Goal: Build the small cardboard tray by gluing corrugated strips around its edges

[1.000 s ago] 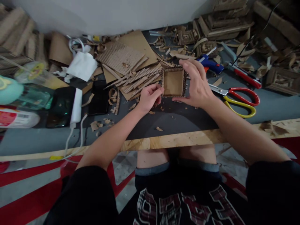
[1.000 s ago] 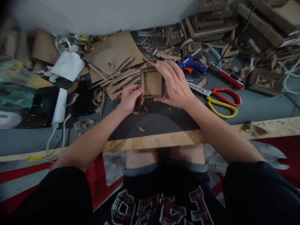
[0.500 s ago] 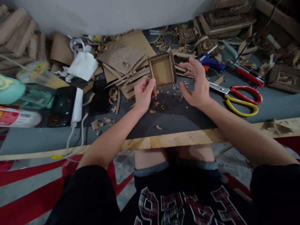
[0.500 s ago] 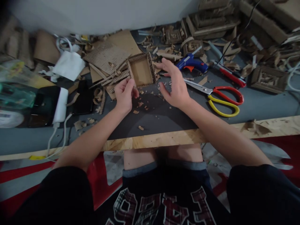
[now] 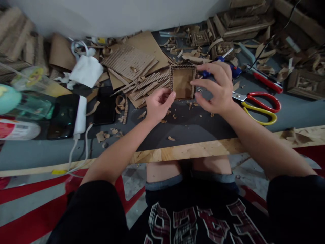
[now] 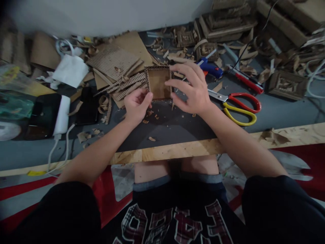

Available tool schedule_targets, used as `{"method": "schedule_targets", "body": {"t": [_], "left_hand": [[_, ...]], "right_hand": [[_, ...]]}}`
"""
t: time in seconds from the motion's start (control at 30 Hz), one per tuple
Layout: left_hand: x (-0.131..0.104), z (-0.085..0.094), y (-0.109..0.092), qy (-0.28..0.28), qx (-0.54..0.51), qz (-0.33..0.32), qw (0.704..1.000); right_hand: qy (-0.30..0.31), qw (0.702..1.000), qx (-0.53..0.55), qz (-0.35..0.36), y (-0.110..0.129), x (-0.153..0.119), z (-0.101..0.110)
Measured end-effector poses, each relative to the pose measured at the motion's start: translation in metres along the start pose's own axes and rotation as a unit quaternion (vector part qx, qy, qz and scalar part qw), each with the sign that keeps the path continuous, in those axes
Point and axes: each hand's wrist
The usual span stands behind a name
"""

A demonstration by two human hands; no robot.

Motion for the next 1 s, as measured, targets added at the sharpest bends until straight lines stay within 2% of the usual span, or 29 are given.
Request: {"method": "schedule_targets", "body": {"t": [0.1,0.17,0.27,0.37,0.5,0.6,0.67,0.7,0.73,0.8,0.87,0.93,1.0], "left_hand": [[-0.002,0.001,0.002,-0.005,0.037,-0.013,0.999],[-0.002,0.002,0.003,-0.011,0.051,-0.018,0.998],[-0.001,0.001,0.002,-0.019,0.049,-0.015,0.999],[0.0,-0.002,-0.003,-0.028,0.022,0.016,0.999],[0.004,-0.002,-0.005,-0.049,-0.017,0.056,0.997],[0.007,0.002,-0.004,-0.064,-0.034,0.067,0.995],[0.009,0.004,-0.002,-0.074,-0.037,0.072,0.994],[0.01,0.005,-0.001,-0.077,-0.037,0.074,0.994],[0.01,0.006,0.0,-0.08,-0.037,0.076,0.993],[0.01,0.005,0.002,-0.085,-0.041,0.082,0.992],[0.01,0.005,0.004,-0.09,-0.047,0.081,0.991],[0.01,0.006,0.003,-0.092,-0.055,0.072,0.992],[0.014,0.013,-0.002,-0.078,-0.058,0.072,0.993]], "right_hand": [[-0.032,0.996,-0.034,0.078,0.003,0.002,-0.001],[-0.029,0.996,-0.039,0.071,0.006,0.005,-0.002],[0.039,0.999,-0.004,0.005,0.012,0.006,-0.002],[0.086,0.993,0.047,-0.065,0.015,0.004,-0.002],[0.055,0.986,0.037,-0.153,0.01,-0.004,-0.005],[0.075,0.98,0.014,-0.185,0.006,-0.004,-0.007],[0.054,0.976,0.063,-0.199,0.008,0.0,-0.008],[0.014,0.971,0.124,-0.206,0.01,0.003,-0.008],[-0.031,0.955,0.211,-0.207,0.014,0.006,-0.008],[-0.094,0.89,0.401,-0.193,0.02,0.012,-0.01],[-0.097,0.822,0.529,-0.187,0.023,0.016,-0.012],[-0.075,0.784,0.576,-0.219,0.021,0.019,-0.013],[-0.064,0.761,0.588,-0.264,0.017,0.022,-0.012]]}}
Point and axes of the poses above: each hand's wrist, its own x-axis towards the middle knuckle, its own z-axis out of the back of the hand, y = z × x, and after that the axes turned 11 degrees about y, right-handed
